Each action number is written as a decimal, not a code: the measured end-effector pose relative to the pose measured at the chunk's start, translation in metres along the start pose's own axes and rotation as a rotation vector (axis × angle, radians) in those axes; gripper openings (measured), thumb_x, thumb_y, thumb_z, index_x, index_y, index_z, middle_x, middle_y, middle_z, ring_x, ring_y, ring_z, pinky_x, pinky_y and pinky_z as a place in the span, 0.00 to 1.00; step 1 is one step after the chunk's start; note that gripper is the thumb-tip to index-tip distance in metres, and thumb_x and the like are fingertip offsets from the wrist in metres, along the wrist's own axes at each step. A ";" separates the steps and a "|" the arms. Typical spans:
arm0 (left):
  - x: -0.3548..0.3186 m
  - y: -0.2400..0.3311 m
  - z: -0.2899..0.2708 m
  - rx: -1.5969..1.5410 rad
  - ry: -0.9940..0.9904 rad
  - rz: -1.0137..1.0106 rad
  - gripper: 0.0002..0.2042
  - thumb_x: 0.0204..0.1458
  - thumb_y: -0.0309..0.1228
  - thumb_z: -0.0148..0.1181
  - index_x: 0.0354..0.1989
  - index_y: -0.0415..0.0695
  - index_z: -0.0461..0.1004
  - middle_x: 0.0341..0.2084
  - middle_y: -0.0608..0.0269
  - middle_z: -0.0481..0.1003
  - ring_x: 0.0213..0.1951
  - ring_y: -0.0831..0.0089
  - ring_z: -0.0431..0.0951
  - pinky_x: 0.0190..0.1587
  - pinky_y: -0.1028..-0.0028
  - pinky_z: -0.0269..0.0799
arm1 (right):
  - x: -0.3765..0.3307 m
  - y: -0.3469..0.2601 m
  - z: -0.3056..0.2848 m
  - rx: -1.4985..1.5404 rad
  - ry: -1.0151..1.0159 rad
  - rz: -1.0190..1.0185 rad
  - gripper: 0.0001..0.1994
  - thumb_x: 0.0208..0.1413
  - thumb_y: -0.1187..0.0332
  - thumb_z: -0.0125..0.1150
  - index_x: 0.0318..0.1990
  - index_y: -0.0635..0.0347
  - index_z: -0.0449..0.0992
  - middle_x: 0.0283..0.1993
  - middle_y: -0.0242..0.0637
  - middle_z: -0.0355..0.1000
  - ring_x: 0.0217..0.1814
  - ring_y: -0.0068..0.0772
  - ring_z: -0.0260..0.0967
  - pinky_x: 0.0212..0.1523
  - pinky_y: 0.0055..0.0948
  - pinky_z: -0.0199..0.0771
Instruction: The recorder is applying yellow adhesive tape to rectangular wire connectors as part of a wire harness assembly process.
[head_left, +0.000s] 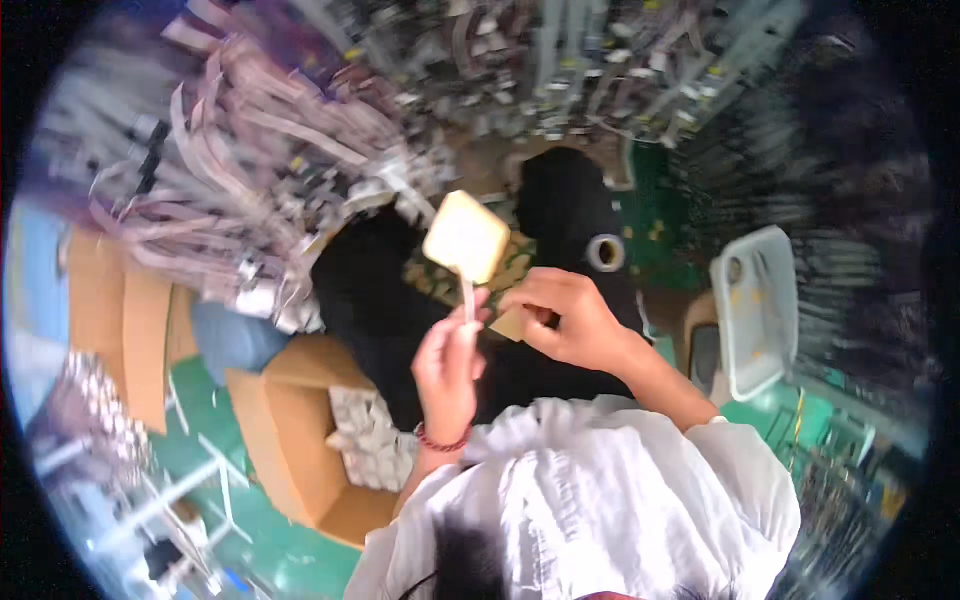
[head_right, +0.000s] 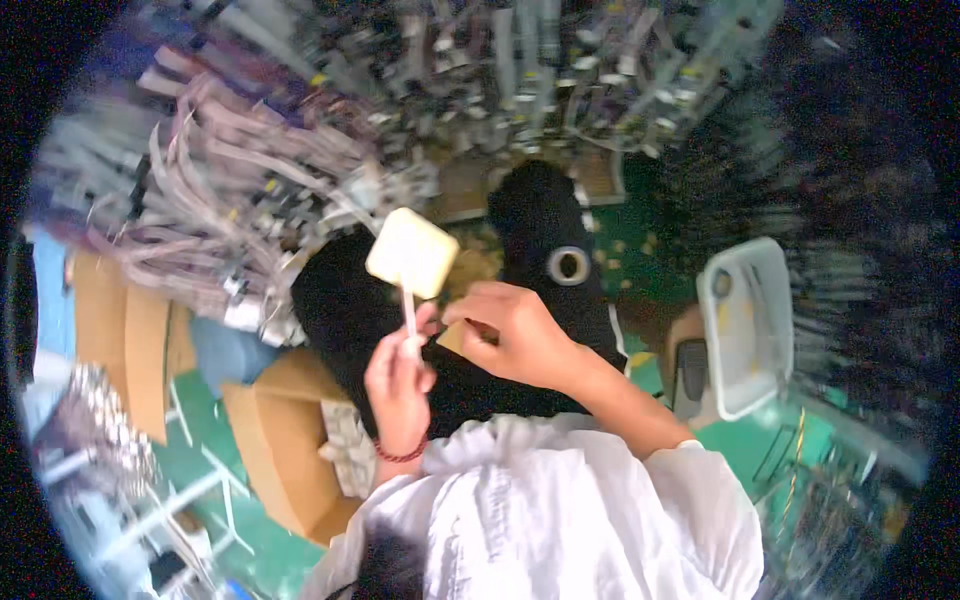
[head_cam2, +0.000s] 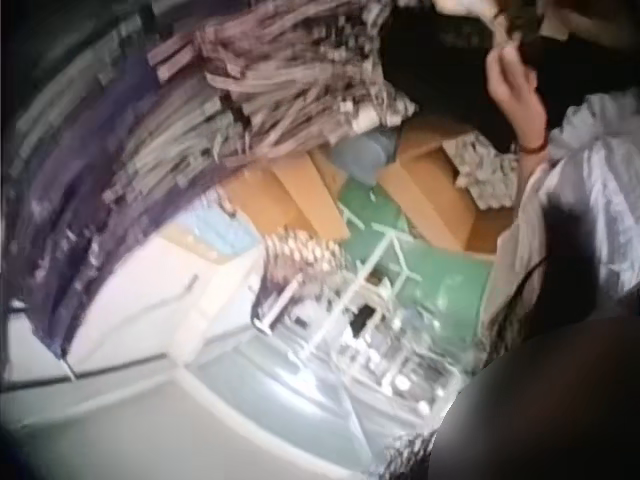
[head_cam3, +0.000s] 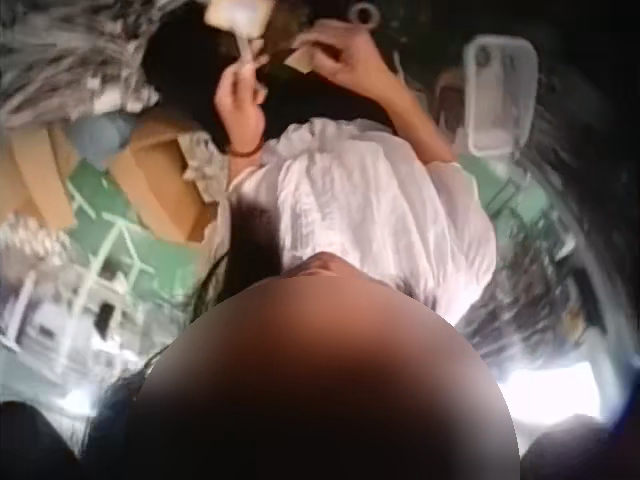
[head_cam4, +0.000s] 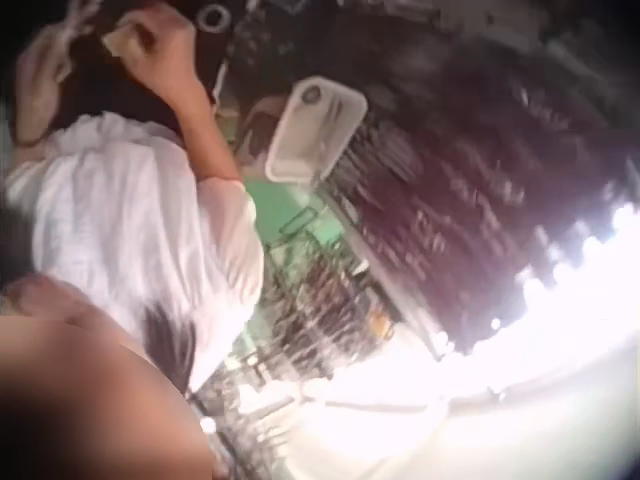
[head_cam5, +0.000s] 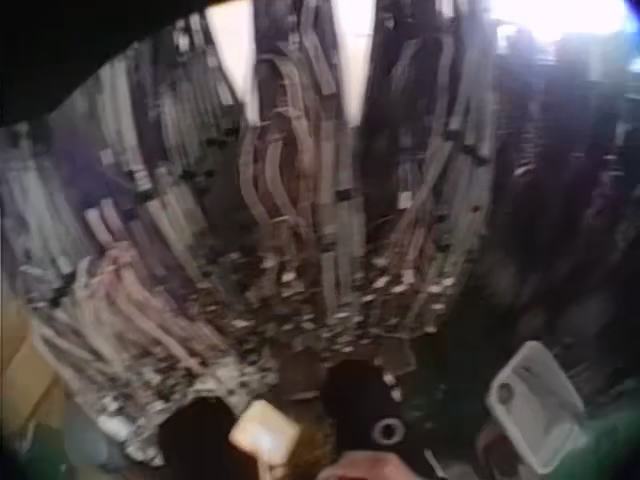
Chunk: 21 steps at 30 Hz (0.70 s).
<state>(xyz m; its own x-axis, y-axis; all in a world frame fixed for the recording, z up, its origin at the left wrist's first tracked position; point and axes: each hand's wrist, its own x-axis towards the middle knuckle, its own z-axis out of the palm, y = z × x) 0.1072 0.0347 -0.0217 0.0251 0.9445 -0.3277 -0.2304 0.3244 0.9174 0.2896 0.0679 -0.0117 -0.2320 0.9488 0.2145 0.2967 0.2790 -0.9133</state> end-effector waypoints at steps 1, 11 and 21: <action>-0.004 0.002 -0.004 0.043 0.040 -0.073 0.08 0.59 0.28 0.50 0.40 0.36 0.72 0.39 0.62 0.75 0.20 0.88 0.65 0.20 0.86 0.58 | 0.013 -0.003 0.016 -0.021 0.000 -0.134 0.09 0.42 0.78 0.59 0.34 0.63 0.76 0.24 0.38 0.67 0.24 0.33 0.65 0.26 0.30 0.67; 0.002 0.001 -0.024 -0.427 0.089 -0.116 0.10 0.60 0.32 0.50 0.44 0.39 0.72 0.40 0.68 0.74 0.24 0.89 0.63 0.24 0.85 0.60 | 0.007 -0.009 0.050 0.588 -0.104 0.288 0.18 0.47 0.81 0.64 0.47 0.65 0.69 0.45 0.35 0.66 0.42 0.23 0.67 0.45 0.23 0.72; 0.003 0.007 -0.025 -0.221 0.027 0.023 0.08 0.59 0.29 0.51 0.37 0.37 0.73 0.53 0.57 0.70 0.29 0.86 0.70 0.25 0.85 0.66 | 0.015 -0.010 0.049 0.333 0.130 0.361 0.05 0.47 0.75 0.63 0.30 0.66 0.74 0.28 0.32 0.72 0.28 0.16 0.70 0.30 0.18 0.72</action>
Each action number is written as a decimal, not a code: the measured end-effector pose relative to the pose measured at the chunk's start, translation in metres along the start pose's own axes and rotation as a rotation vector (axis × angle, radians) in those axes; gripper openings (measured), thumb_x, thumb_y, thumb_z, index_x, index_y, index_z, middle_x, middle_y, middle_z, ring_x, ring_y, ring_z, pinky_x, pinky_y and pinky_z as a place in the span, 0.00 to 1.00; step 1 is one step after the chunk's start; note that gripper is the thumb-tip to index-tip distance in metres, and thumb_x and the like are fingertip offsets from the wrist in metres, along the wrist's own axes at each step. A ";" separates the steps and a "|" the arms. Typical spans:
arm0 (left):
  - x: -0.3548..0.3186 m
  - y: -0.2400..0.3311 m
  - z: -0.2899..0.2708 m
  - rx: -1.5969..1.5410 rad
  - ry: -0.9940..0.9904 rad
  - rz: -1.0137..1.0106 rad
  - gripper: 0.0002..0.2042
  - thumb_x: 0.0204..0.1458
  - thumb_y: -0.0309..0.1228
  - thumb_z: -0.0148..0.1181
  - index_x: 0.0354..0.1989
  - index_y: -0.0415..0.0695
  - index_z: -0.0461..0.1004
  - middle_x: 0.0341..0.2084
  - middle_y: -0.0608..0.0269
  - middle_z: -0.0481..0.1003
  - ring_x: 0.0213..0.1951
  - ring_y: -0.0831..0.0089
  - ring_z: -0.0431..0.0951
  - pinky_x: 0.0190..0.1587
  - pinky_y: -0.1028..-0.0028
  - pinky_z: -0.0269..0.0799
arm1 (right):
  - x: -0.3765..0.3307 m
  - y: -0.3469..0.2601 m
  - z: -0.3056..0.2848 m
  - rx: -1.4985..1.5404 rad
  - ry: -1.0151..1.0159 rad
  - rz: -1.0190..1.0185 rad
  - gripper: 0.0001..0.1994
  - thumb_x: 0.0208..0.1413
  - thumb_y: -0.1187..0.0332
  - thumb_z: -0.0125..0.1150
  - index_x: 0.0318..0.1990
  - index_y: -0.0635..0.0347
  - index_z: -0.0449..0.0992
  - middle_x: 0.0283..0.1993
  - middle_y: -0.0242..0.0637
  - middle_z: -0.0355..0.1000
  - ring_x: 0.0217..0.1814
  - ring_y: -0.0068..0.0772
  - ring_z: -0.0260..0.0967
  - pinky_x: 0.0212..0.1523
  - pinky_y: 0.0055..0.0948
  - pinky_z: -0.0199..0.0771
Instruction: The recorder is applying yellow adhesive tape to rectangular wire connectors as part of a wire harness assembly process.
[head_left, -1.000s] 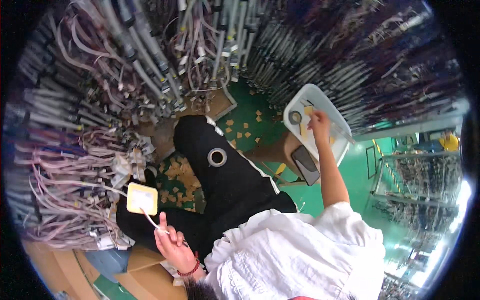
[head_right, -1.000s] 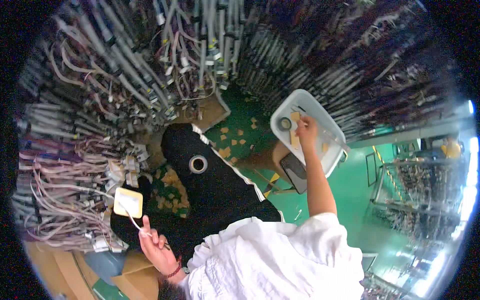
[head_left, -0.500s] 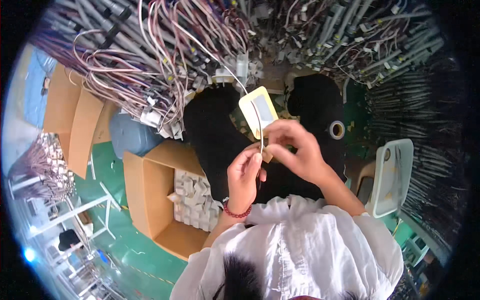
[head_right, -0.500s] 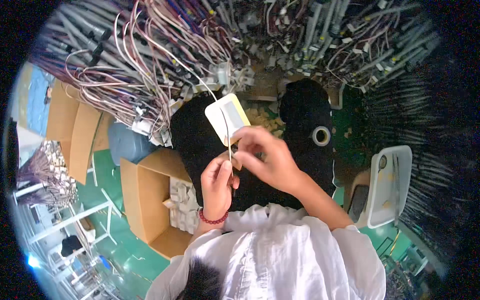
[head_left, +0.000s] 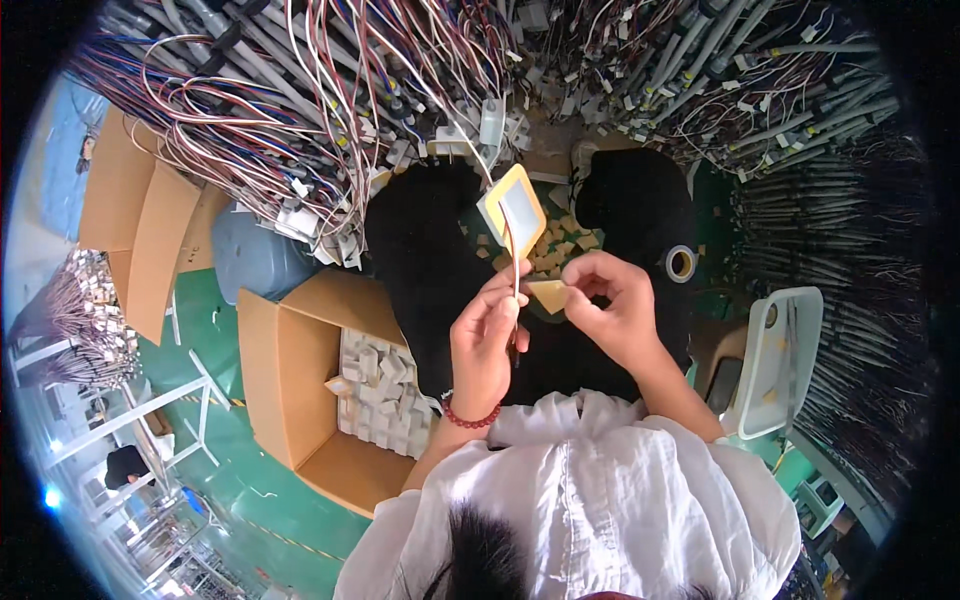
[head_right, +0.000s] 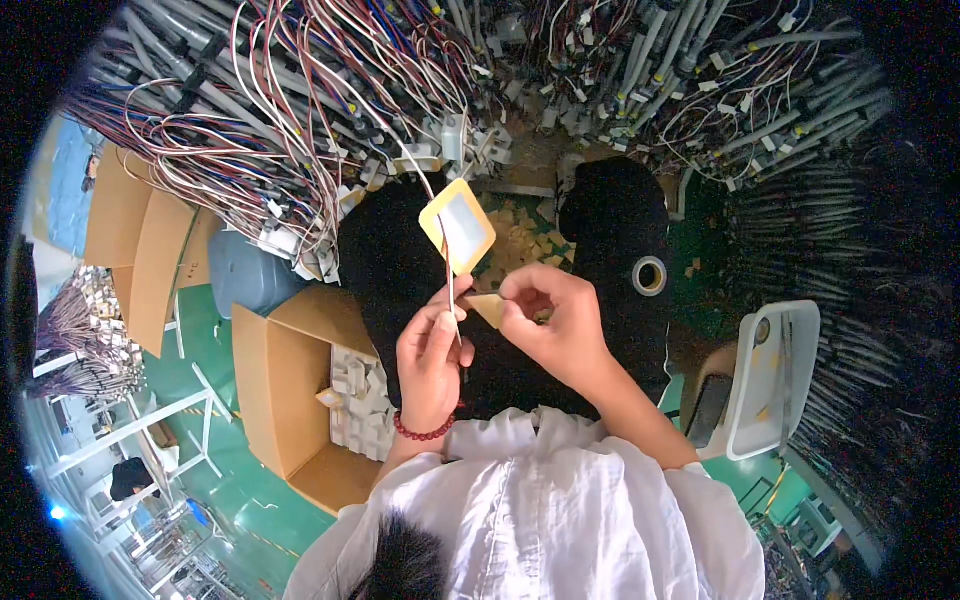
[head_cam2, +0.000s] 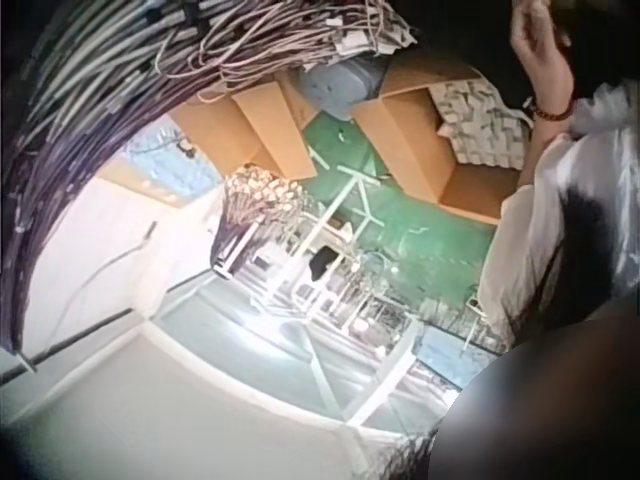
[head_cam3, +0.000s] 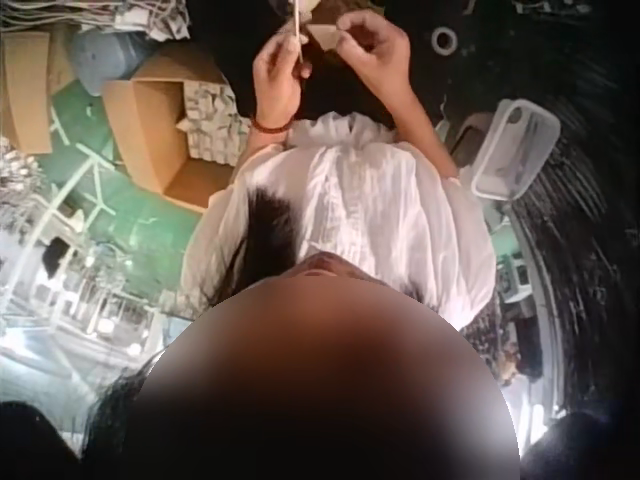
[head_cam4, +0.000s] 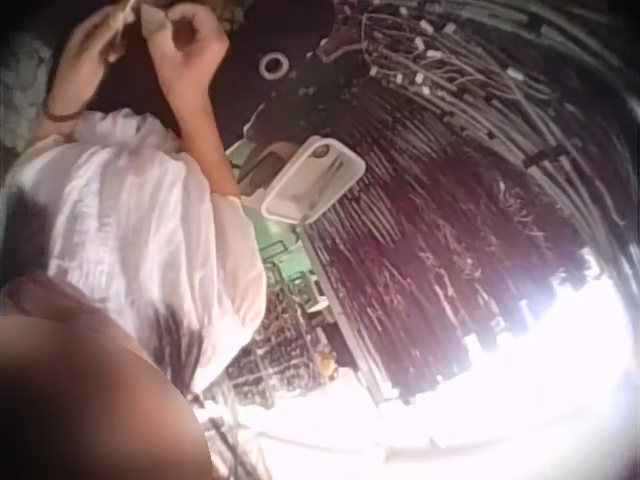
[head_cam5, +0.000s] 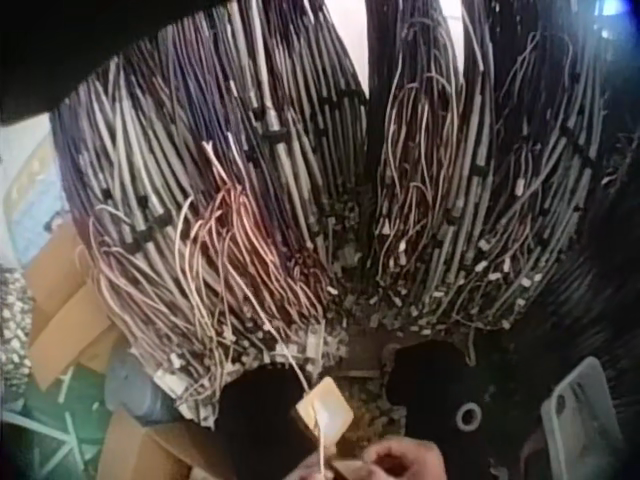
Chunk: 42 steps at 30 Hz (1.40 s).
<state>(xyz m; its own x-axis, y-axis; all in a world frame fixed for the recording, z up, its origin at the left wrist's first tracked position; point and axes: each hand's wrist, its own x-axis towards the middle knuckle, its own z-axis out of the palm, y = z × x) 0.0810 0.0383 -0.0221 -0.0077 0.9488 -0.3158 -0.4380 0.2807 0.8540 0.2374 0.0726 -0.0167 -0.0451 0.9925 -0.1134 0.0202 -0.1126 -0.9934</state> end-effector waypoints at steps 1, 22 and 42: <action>0.000 0.001 -0.001 0.051 -0.021 0.009 0.08 0.59 0.28 0.51 0.38 0.35 0.73 0.52 0.56 0.70 0.29 0.85 0.70 0.26 0.84 0.67 | 0.001 -0.002 -0.002 -0.032 -0.072 0.025 0.06 0.47 0.75 0.63 0.31 0.67 0.74 0.28 0.32 0.73 0.28 0.16 0.70 0.30 0.18 0.72; 0.002 -0.007 -0.004 -0.024 0.003 0.002 0.10 0.60 0.30 0.50 0.41 0.35 0.73 0.48 0.58 0.71 0.38 0.78 0.74 0.38 0.78 0.72 | 0.000 0.006 0.000 0.346 -0.253 0.206 0.04 0.52 0.76 0.61 0.33 0.68 0.76 0.31 0.32 0.71 0.28 0.19 0.68 0.30 0.18 0.71; 0.002 -0.021 -0.006 -0.047 0.066 -0.008 0.10 0.60 0.28 0.50 0.43 0.33 0.71 0.39 0.61 0.74 0.39 0.79 0.74 0.45 0.78 0.71 | -0.006 0.009 0.019 -0.238 -0.026 -0.089 0.03 0.46 0.77 0.63 0.28 0.65 0.74 0.21 0.34 0.68 0.19 0.21 0.62 0.21 0.21 0.63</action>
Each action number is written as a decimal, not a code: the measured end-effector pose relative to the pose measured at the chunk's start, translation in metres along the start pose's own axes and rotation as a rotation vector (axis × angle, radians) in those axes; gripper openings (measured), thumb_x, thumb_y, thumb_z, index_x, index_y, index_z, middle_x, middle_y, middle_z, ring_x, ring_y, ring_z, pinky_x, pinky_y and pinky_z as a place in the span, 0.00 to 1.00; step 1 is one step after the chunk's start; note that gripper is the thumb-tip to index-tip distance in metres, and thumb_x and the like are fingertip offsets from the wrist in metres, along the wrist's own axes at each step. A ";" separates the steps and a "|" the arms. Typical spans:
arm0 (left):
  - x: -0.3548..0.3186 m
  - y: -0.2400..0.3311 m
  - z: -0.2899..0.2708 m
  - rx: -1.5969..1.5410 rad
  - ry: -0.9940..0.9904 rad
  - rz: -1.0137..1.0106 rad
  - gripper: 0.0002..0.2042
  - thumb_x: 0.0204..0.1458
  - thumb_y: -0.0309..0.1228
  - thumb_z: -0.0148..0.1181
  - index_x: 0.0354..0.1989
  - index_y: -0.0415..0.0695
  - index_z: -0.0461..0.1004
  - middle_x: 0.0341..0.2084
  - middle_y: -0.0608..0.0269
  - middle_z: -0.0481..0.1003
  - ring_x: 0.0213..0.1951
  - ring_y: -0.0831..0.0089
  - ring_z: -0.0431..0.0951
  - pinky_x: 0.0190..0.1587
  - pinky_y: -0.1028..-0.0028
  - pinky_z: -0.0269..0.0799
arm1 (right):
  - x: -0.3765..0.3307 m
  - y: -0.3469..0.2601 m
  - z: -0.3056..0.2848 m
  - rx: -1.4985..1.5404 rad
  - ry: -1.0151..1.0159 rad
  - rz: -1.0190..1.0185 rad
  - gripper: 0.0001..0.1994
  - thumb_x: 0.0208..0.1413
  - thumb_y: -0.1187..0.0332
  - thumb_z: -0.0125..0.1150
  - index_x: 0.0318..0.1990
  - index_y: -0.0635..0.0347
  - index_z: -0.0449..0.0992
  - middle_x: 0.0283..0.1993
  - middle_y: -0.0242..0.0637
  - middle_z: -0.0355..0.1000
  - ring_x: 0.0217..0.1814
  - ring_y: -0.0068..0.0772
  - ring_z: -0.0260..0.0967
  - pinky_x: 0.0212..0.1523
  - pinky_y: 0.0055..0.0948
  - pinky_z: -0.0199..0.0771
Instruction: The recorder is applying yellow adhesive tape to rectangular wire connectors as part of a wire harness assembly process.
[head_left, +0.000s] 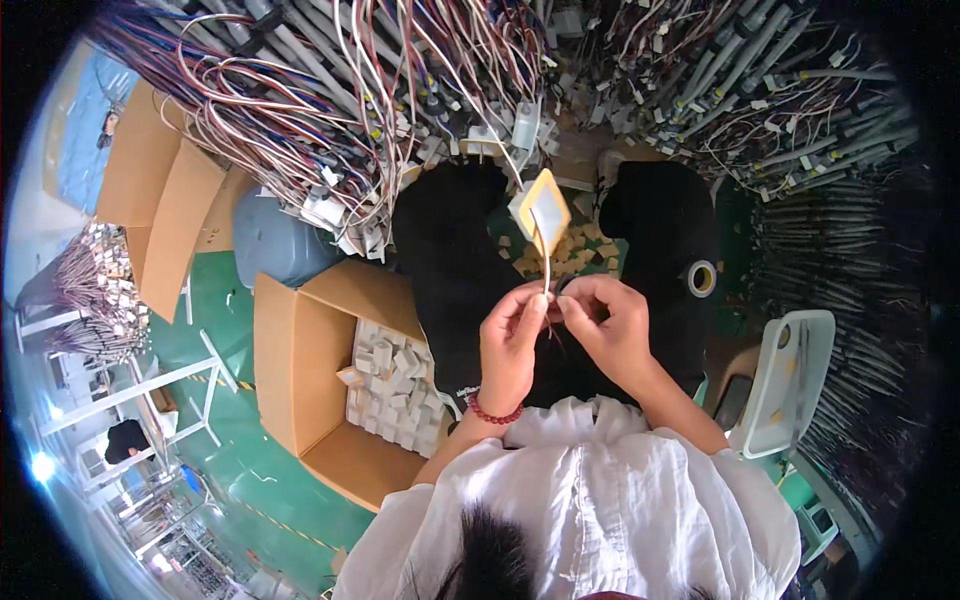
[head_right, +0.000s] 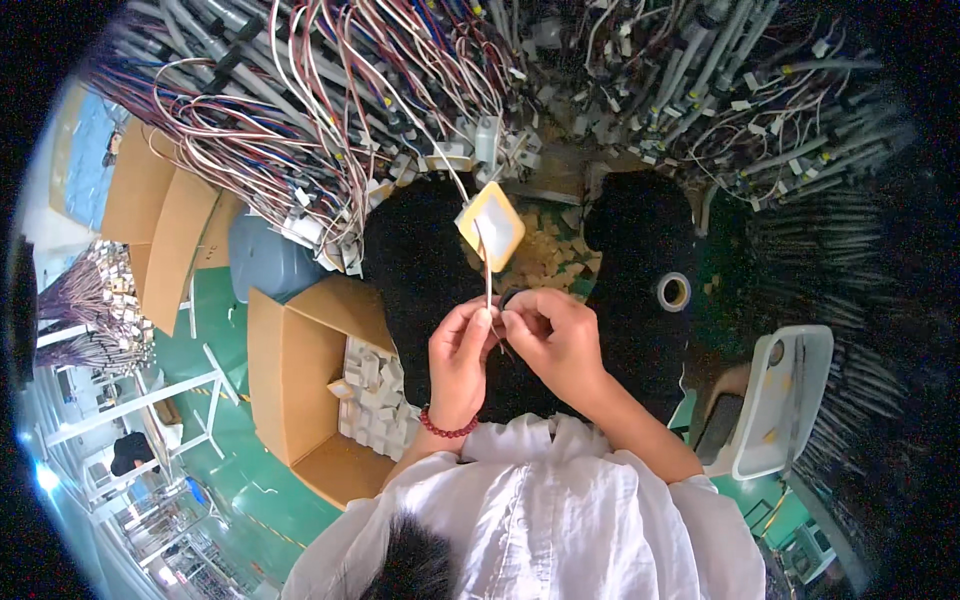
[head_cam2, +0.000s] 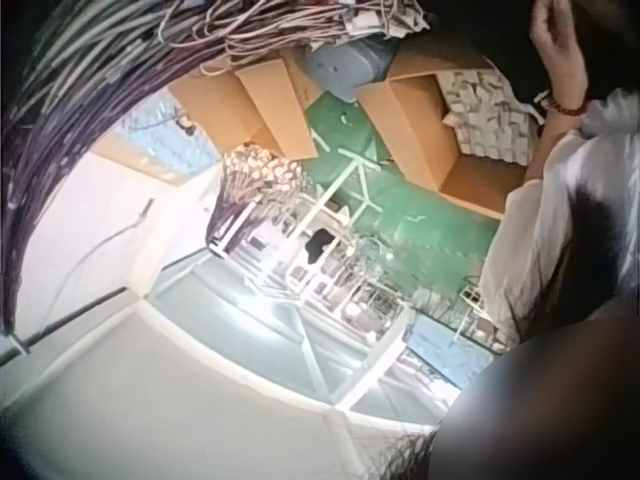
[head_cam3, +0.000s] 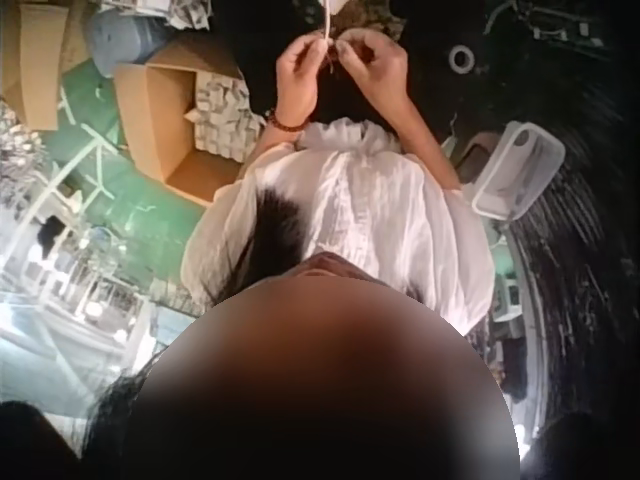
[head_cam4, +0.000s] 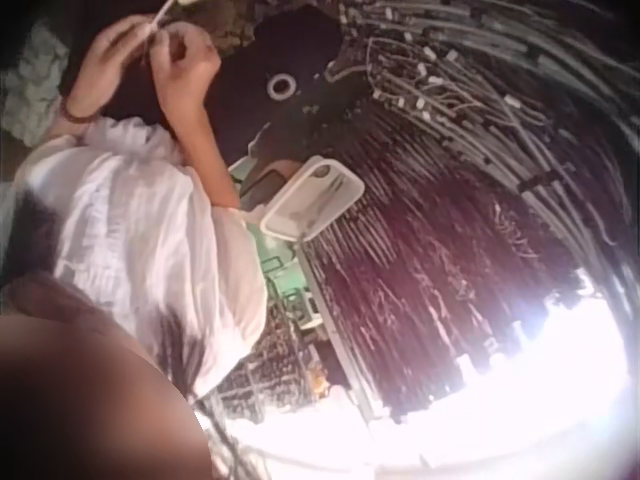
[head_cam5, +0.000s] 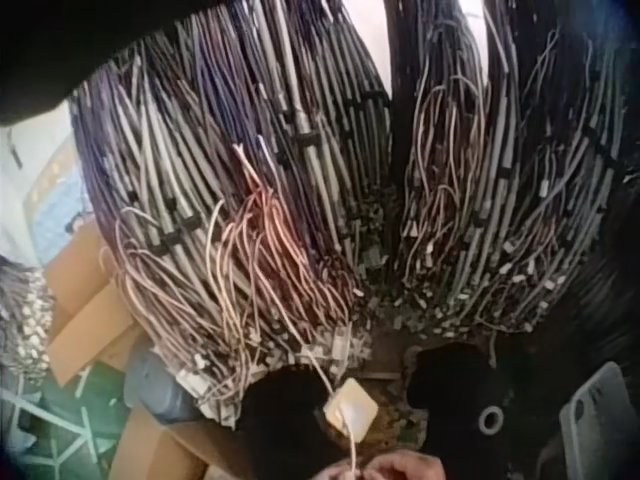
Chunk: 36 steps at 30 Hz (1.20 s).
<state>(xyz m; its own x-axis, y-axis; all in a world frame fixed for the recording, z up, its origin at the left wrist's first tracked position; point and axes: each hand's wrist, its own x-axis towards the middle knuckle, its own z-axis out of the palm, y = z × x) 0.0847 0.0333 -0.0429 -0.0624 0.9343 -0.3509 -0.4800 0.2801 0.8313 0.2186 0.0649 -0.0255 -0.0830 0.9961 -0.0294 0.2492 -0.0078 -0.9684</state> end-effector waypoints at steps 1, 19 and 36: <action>0.000 0.000 0.000 0.007 0.015 0.006 0.10 0.60 0.28 0.50 0.44 0.33 0.71 0.35 0.63 0.74 0.37 0.79 0.74 0.44 0.79 0.71 | 0.000 0.000 0.000 0.007 0.002 -0.009 0.03 0.46 0.77 0.63 0.29 0.65 0.75 0.20 0.33 0.67 0.19 0.21 0.62 0.21 0.21 0.62; 0.000 0.005 -0.001 0.166 -0.045 0.092 0.09 0.59 0.25 0.51 0.40 0.31 0.71 0.44 0.58 0.72 0.41 0.81 0.72 0.45 0.82 0.68 | -0.002 0.003 0.003 -0.117 0.072 -0.232 0.06 0.43 0.79 0.64 0.30 0.61 0.74 0.20 0.31 0.67 0.17 0.20 0.62 0.18 0.20 0.61; 0.014 0.010 -0.016 0.124 0.142 0.013 0.11 0.60 0.30 0.50 0.42 0.34 0.72 0.33 0.61 0.76 0.36 0.77 0.76 0.42 0.77 0.73 | 0.014 0.018 -0.035 1.134 0.032 0.315 0.03 0.53 0.69 0.56 0.33 0.57 0.69 0.31 0.28 0.69 0.28 0.18 0.63 0.28 0.21 0.63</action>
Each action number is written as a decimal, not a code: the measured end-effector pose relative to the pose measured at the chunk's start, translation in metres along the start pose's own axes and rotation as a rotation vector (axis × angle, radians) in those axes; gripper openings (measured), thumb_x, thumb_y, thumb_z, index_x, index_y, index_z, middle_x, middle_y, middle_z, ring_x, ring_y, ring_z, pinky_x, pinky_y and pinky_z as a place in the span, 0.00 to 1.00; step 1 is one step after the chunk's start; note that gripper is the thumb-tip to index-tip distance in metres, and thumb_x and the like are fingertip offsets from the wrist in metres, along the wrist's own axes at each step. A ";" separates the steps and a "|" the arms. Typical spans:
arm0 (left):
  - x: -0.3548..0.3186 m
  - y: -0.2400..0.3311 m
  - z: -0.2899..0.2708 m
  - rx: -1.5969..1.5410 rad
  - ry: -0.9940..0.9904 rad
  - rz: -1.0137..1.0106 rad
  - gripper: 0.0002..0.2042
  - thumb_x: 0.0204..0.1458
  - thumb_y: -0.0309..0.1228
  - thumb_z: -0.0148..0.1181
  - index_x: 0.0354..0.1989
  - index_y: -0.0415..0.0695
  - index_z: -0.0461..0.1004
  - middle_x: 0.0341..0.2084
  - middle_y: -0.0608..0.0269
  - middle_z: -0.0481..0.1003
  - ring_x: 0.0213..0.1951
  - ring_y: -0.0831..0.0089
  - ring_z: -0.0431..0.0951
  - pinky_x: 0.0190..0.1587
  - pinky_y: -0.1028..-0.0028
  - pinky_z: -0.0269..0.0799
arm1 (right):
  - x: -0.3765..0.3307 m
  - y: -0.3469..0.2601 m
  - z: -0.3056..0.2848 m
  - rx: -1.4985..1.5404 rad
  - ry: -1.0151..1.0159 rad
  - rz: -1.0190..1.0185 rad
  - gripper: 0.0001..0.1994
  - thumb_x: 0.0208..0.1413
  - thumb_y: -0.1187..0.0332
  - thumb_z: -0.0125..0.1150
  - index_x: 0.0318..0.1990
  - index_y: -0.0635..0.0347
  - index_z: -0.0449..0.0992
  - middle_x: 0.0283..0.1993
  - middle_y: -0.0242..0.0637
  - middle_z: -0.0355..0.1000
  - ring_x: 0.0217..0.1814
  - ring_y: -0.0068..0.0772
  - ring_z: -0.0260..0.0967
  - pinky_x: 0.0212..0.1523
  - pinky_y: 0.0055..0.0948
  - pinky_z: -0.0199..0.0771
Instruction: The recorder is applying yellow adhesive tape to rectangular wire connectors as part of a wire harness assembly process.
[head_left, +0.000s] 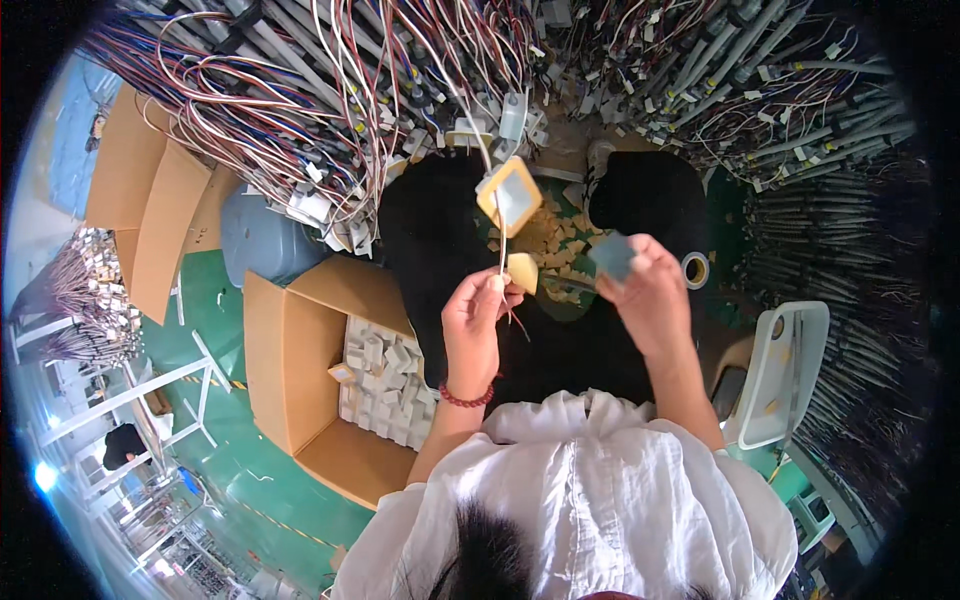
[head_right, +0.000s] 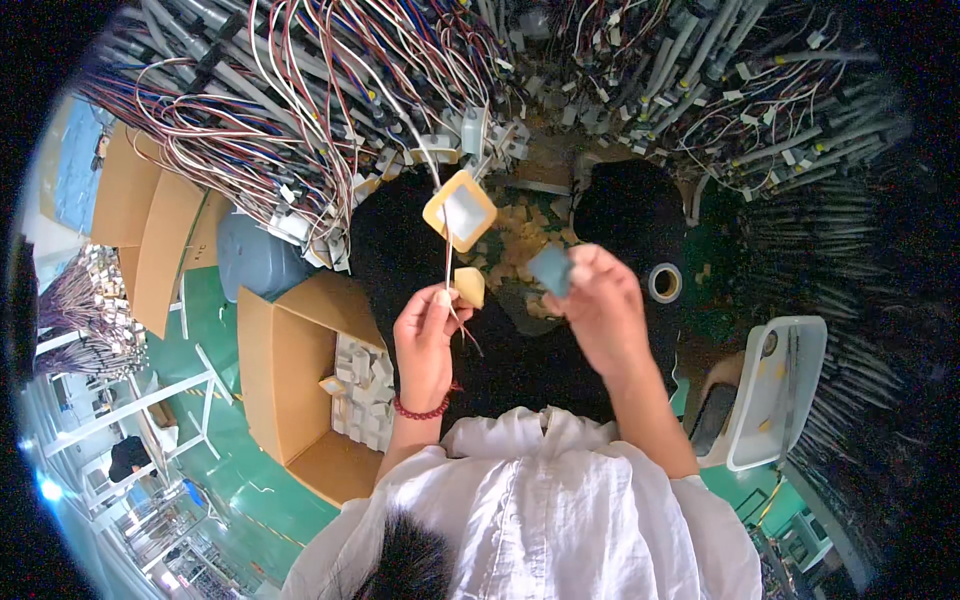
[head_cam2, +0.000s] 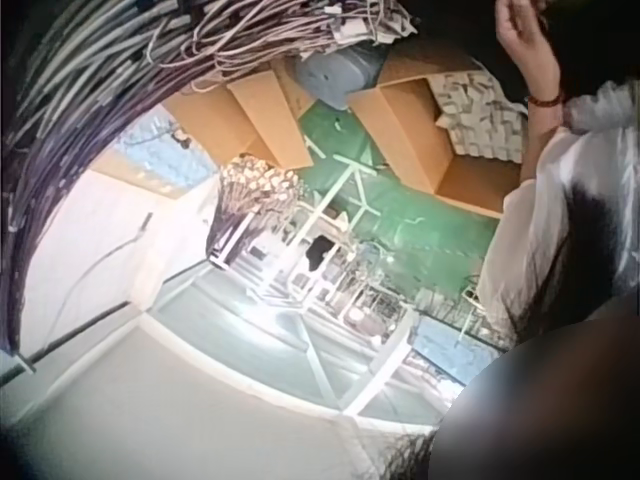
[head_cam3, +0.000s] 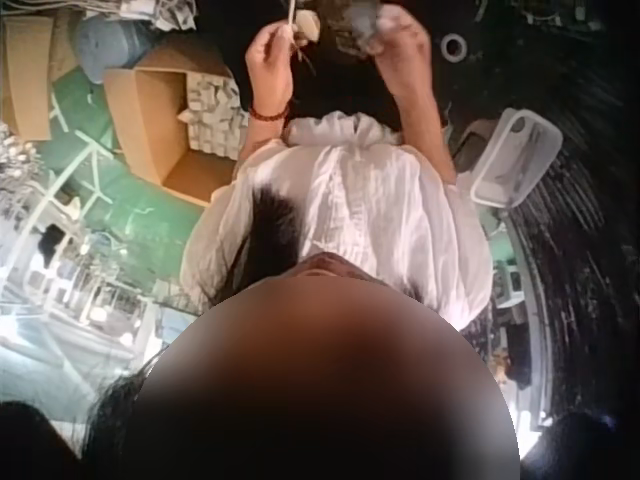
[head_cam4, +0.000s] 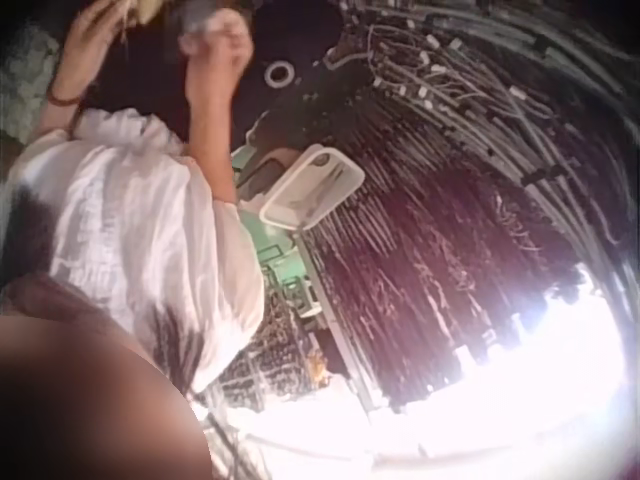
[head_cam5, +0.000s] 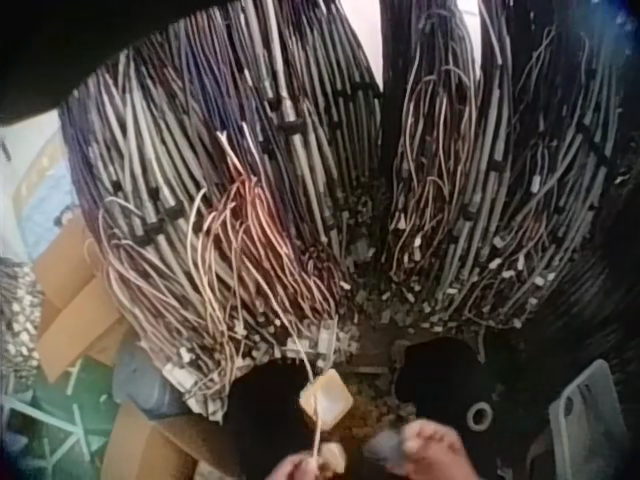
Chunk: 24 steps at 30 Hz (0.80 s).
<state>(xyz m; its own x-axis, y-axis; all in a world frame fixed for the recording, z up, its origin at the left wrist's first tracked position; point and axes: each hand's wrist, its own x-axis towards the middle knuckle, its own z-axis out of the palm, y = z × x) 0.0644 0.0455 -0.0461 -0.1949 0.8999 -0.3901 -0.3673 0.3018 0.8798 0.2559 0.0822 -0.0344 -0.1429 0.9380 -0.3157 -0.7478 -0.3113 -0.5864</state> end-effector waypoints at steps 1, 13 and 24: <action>0.002 0.000 -0.003 0.009 -0.026 -0.036 0.11 0.60 0.30 0.50 0.41 0.33 0.72 0.43 0.57 0.74 0.37 0.75 0.77 0.41 0.77 0.75 | 0.002 -0.004 -0.003 -0.029 -0.023 -0.022 0.05 0.53 0.68 0.57 0.32 0.57 0.69 0.34 0.31 0.70 0.33 0.22 0.66 0.35 0.28 0.69; -0.013 -0.003 0.000 0.051 -0.159 -0.034 0.09 0.58 0.28 0.53 0.36 0.33 0.74 0.45 0.59 0.72 0.24 0.84 0.68 0.27 0.84 0.64 | 0.021 0.031 0.007 -0.328 0.005 0.294 0.06 0.57 0.70 0.54 0.36 0.64 0.71 0.31 0.35 0.72 0.33 0.26 0.74 0.38 0.25 0.78; -0.012 -0.003 0.004 0.026 -0.117 -0.075 0.10 0.58 0.31 0.53 0.34 0.35 0.75 0.24 0.68 0.70 0.22 0.84 0.64 0.24 0.84 0.58 | 0.021 0.028 0.013 -0.352 -0.080 0.293 0.05 0.55 0.72 0.56 0.35 0.64 0.71 0.33 0.33 0.72 0.31 0.24 0.72 0.37 0.23 0.76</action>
<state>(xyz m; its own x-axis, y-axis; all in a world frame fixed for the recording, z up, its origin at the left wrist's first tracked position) 0.0716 0.0348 -0.0434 -0.0597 0.9048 -0.4217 -0.3529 0.3760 0.8568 0.2237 0.0955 -0.0482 -0.3752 0.8075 -0.4551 -0.4054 -0.5845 -0.7029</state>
